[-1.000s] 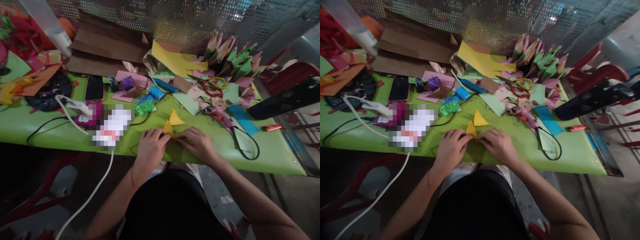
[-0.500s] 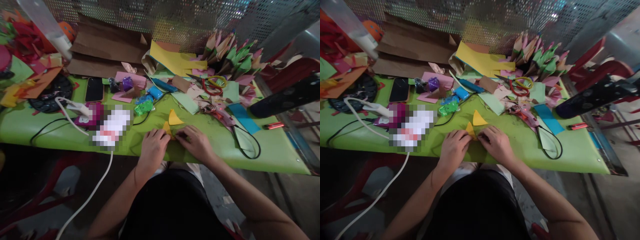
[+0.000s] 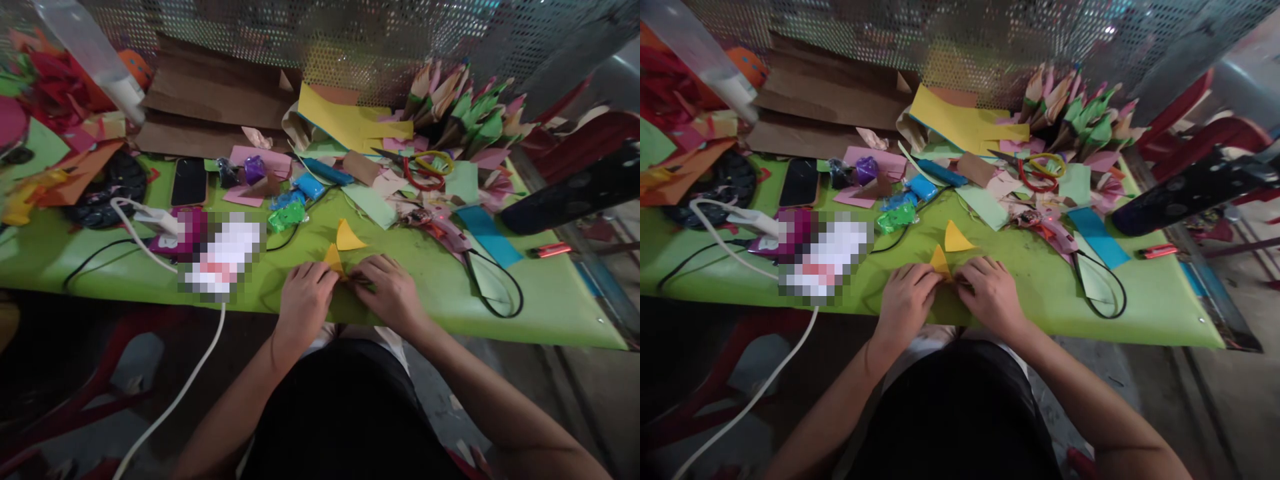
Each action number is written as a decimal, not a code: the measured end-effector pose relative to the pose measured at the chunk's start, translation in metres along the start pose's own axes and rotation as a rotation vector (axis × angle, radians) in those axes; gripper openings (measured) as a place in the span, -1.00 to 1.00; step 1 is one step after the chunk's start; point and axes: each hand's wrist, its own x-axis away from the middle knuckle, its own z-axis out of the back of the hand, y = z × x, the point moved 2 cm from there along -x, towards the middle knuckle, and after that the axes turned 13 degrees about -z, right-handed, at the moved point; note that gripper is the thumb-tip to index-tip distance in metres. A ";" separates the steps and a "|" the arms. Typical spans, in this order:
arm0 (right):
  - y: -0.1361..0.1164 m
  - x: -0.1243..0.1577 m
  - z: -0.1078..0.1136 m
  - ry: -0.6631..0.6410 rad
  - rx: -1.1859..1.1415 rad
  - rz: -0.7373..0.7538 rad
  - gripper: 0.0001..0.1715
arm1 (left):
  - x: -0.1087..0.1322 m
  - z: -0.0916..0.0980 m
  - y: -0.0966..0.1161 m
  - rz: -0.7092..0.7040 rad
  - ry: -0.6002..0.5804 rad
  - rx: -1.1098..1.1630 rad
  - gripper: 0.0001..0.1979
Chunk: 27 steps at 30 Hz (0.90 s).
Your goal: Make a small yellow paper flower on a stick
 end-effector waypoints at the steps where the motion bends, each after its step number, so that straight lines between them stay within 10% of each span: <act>1: -0.001 -0.001 0.000 -0.004 0.009 0.018 -0.88 | 0.000 0.001 0.000 0.002 0.004 0.001 -0.76; 27: -0.004 -0.006 0.002 0.022 0.062 0.308 -0.65 | 0.033 0.004 0.028 -0.064 -0.003 -0.129 -0.61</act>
